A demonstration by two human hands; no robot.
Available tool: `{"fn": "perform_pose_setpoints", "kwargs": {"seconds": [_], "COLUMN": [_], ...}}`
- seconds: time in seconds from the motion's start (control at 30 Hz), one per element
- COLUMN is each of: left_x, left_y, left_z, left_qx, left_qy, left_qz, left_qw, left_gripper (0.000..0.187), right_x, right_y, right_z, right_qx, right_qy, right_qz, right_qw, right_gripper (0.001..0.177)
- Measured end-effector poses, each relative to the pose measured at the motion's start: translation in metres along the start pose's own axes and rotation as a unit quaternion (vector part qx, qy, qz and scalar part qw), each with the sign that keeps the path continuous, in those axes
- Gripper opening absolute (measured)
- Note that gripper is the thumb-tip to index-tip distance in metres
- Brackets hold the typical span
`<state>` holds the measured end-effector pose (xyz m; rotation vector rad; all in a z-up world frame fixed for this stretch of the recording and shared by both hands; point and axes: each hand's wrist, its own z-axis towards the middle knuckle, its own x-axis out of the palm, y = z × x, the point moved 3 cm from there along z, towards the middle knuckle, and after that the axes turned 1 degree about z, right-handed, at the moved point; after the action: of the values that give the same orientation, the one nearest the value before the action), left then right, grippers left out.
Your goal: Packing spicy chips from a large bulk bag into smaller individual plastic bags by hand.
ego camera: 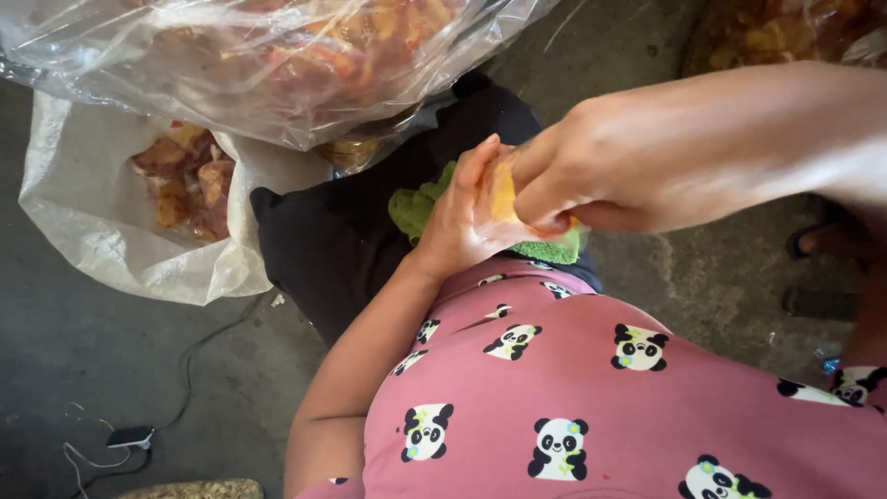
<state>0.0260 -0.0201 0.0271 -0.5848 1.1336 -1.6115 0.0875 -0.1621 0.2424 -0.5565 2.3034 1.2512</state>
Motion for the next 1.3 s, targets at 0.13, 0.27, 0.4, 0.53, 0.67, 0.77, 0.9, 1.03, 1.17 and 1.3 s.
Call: {"fn": "perform_pose_setpoints", "kwargs": {"seconds": [0.13, 0.27, 0.4, 0.53, 0.67, 0.77, 0.9, 1.03, 1.17, 1.3], "left_x": [-0.001, -0.003, -0.004, -0.004, 0.000, 0.002, 0.003, 0.002, 0.001, 0.004], "left_y": [0.013, 0.010, 0.016, 0.016, 0.018, 0.012, 0.000, 0.017, 0.019, 0.029], "left_z": [-0.010, -0.007, -0.011, -0.009, -0.011, -0.007, 0.001, -0.008, -0.008, -0.012], "left_qx": [-0.026, -0.041, -0.027, -0.017, -0.024, -0.026, 0.000, -0.010, -0.017, 0.012], "left_qy": [0.030, 0.013, 0.019, 0.012, 0.029, 0.042, 0.032, 0.053, 0.062, 0.058], "left_qz": [0.033, -0.025, 0.026, 0.024, 0.026, 0.012, 0.025, 0.036, 0.023, 0.037], "left_qw": [0.999, 0.999, 0.999, 0.999, 0.999, 0.999, 0.999, 0.998, 0.998, 0.998], "left_gripper": [0.125, 0.124, 0.127, 0.128, 0.121, 0.118, 0.114, 0.125, 0.118, 0.122], "right_x": [-0.004, -0.005, -0.027, -0.022, 0.001, 0.009, 0.016, 0.005, -0.009, 0.002], "right_y": [-0.005, -0.006, 0.018, 0.021, -0.003, 0.003, 0.002, -0.008, -0.004, -0.004], "right_z": [0.000, -0.009, -0.036, -0.047, -0.033, -0.013, 0.001, -0.021, -0.037, -0.034], "right_qx": [-0.027, -0.028, -0.057, -0.034, 0.033, 0.091, 0.167, 0.166, 0.087, 0.141], "right_qy": [-0.058, -0.120, -0.262, -0.315, -0.119, -0.013, 0.051, -0.029, -0.197, -0.116], "right_qz": [0.002, -0.131, -0.103, -0.140, -0.106, -0.088, -0.128, -0.163, -0.131, -0.131], "right_qw": [0.998, 0.984, 0.958, 0.938, 0.987, 0.992, 0.976, 0.972, 0.968, 0.974], "right_gripper": [0.018, 0.014, 0.021, 0.032, 0.013, 0.016, 0.034, 0.013, 0.012, 0.022]}}
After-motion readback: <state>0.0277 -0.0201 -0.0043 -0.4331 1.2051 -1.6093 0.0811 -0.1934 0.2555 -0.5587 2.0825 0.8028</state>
